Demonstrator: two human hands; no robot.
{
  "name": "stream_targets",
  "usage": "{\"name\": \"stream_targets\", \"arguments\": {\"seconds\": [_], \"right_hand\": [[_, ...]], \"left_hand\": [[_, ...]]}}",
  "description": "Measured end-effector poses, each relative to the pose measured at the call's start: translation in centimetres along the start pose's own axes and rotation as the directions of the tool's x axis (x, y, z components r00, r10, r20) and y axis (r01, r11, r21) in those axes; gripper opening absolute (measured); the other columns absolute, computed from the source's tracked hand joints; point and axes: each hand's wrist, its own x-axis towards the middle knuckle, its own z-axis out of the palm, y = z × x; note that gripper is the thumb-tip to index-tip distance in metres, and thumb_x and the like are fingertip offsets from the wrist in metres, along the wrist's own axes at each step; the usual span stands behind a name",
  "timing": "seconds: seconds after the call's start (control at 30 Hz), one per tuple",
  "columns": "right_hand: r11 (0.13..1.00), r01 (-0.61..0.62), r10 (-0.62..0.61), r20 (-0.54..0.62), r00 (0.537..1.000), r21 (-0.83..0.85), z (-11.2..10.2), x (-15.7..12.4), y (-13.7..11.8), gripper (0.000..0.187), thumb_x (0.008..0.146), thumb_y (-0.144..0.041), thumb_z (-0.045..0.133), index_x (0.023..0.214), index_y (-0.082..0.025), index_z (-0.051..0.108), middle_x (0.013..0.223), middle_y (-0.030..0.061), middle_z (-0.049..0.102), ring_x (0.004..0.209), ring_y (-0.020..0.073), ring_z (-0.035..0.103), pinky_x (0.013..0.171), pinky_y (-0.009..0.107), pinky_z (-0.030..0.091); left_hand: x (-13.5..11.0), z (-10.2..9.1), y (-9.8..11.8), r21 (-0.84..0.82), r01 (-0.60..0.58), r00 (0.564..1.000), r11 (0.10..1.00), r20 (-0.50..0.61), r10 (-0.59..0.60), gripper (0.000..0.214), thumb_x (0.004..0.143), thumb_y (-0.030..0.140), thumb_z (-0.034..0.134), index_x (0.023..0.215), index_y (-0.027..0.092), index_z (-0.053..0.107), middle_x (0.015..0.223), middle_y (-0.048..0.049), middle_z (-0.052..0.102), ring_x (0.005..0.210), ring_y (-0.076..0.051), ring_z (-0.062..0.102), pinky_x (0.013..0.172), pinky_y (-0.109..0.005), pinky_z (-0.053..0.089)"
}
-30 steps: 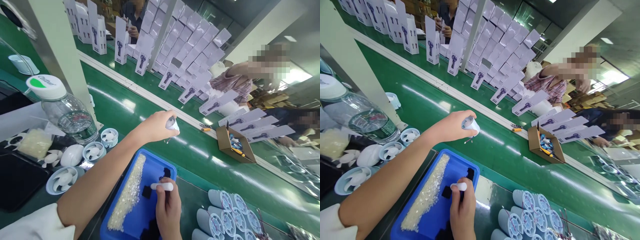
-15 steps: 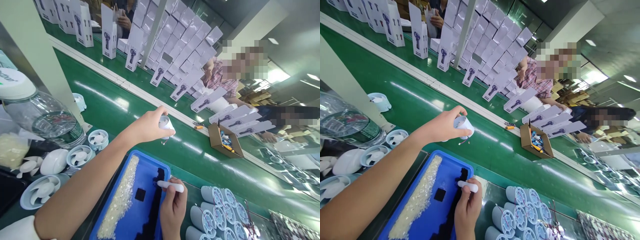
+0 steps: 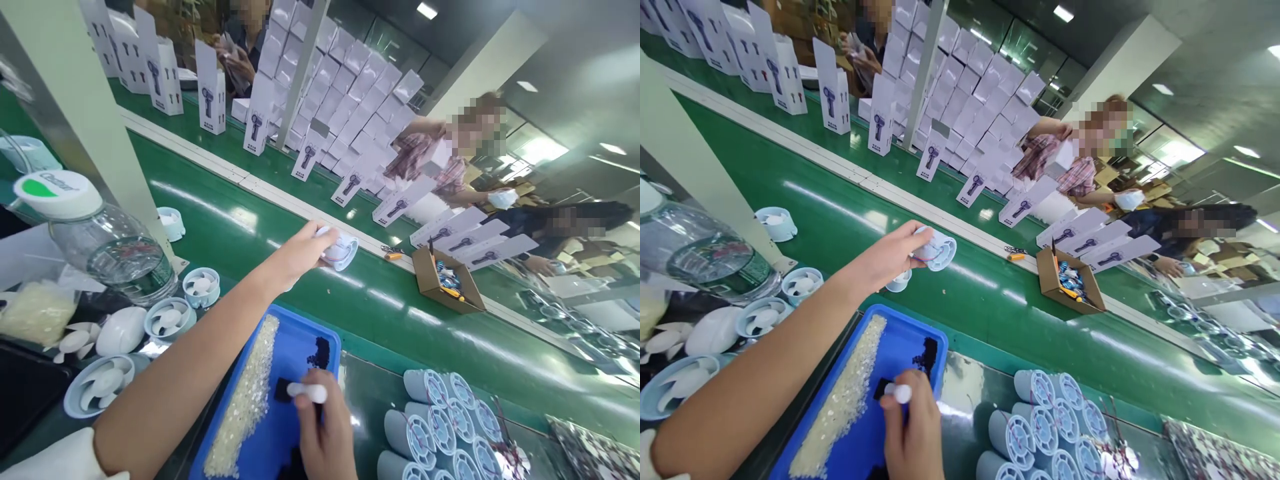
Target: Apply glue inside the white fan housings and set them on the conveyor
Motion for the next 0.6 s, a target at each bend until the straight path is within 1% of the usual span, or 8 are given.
{"name": "stream_targets", "arguments": {"seconds": [0.03,0.07,0.1,0.17,0.23,0.3,0.37,0.6], "right_hand": [[1.000,0.010,-0.010,0.005,1.000,0.015,0.1,0.0,-0.3,0.009,0.090,-0.027,0.052,0.096,-0.023,0.058,0.083,0.0029,0.064,0.074,0.0164,0.063,0.065,0.025,0.052],[1.000,0.014,-0.013,-0.051,0.999,0.021,0.2,0.1,-0.7,0.009,0.089,-0.029,0.054,0.094,-0.023,0.060,0.082,0.0033,0.065,0.074,0.0173,0.064,0.065,0.026,0.052],[0.999,0.015,-0.009,-0.168,0.986,0.029,0.1,0.4,-1.0,0.010,0.089,-0.031,0.056,0.093,-0.023,0.061,0.082,0.0039,0.065,0.075,0.0184,0.064,0.066,0.028,0.052],[0.997,0.013,0.023,-0.454,0.891,0.076,-0.4,1.2,-1.8,0.013,0.089,-0.033,0.055,0.096,-0.023,0.060,0.086,0.0053,0.063,0.076,0.0197,0.065,0.066,0.031,0.053],[0.988,0.020,0.080,-0.615,0.785,0.154,-1.4,2.3,-2.5,0.014,0.090,-0.031,0.054,0.100,-0.022,0.058,0.092,0.0063,0.061,0.076,0.0192,0.066,0.067,0.034,0.055],[0.973,0.015,0.147,-0.670,0.728,0.231,-2.5,3.3,-3.1,0.015,0.090,-0.029,0.055,0.102,-0.021,0.057,0.099,0.0070,0.060,0.077,0.0185,0.068,0.069,0.034,0.056],[0.957,-0.012,0.215,-0.682,0.699,0.289,-3.2,4.2,-3.4,0.015,0.089,-0.030,0.055,0.101,-0.021,0.057,0.104,0.0069,0.060,0.083,0.0188,0.068,0.072,0.034,0.057],[0.931,-0.066,0.305,-0.663,0.684,0.359,-2.6,4.7,-2.7,0.021,0.089,-0.035,0.055,0.103,-0.020,0.058,0.102,0.0077,0.064,0.084,0.0192,0.069,0.072,0.031,0.057]], "left_hand": [[0.1,0.3,-0.1,-0.061,0.003,1.000,0.998,-0.006,-0.004,0.021,0.081,0.041,0.054,0.079,0.021,0.049,0.079,-0.0015,0.056,0.073,-0.012,0.055,0.067,-0.027,0.045],[0.1,0.5,-0.2,-0.104,0.002,1.000,0.995,-0.006,-0.003,0.019,0.081,0.039,0.055,0.077,0.020,0.049,0.076,-0.0004,0.054,0.070,-0.011,0.053,0.066,-0.026,0.045],[0.1,0.8,-0.3,-0.133,0.007,1.000,0.991,0.007,-0.006,0.019,0.079,0.037,0.057,0.077,0.020,0.050,0.073,0.0006,0.053,0.068,-0.010,0.052,0.064,-0.024,0.044],[0.0,1.3,-0.4,-0.170,0.042,0.998,0.985,0.055,-0.033,0.019,0.077,0.036,0.060,0.078,0.019,0.052,0.071,0.0023,0.051,0.063,-0.008,0.049,0.060,-0.022,0.042],[-0.3,2.0,-0.3,-0.167,0.081,0.992,0.983,0.108,-0.063,0.021,0.078,0.038,0.059,0.081,0.019,0.053,0.072,0.0024,0.051,0.062,-0.008,0.048,0.059,-0.021,0.041],[-0.8,2.7,-0.2,-0.122,0.086,0.988,0.989,0.137,-0.069,0.024,0.079,0.042,0.058,0.082,0.019,0.054,0.075,0.0019,0.052,0.065,-0.008,0.049,0.060,-0.021,0.042],[-1.3,3.3,0.0,-0.073,0.075,0.986,0.995,0.153,-0.063,0.025,0.079,0.044,0.058,0.082,0.019,0.054,0.075,0.0020,0.052,0.066,-0.008,0.048,0.061,-0.020,0.041],[-2.0,4.6,0.0,-0.009,0.038,0.984,0.999,0.174,-0.036,0.024,0.081,0.041,0.057,0.079,0.018,0.050,0.072,0.0037,0.049,0.063,-0.007,0.044,0.058,-0.020,0.037]]}}
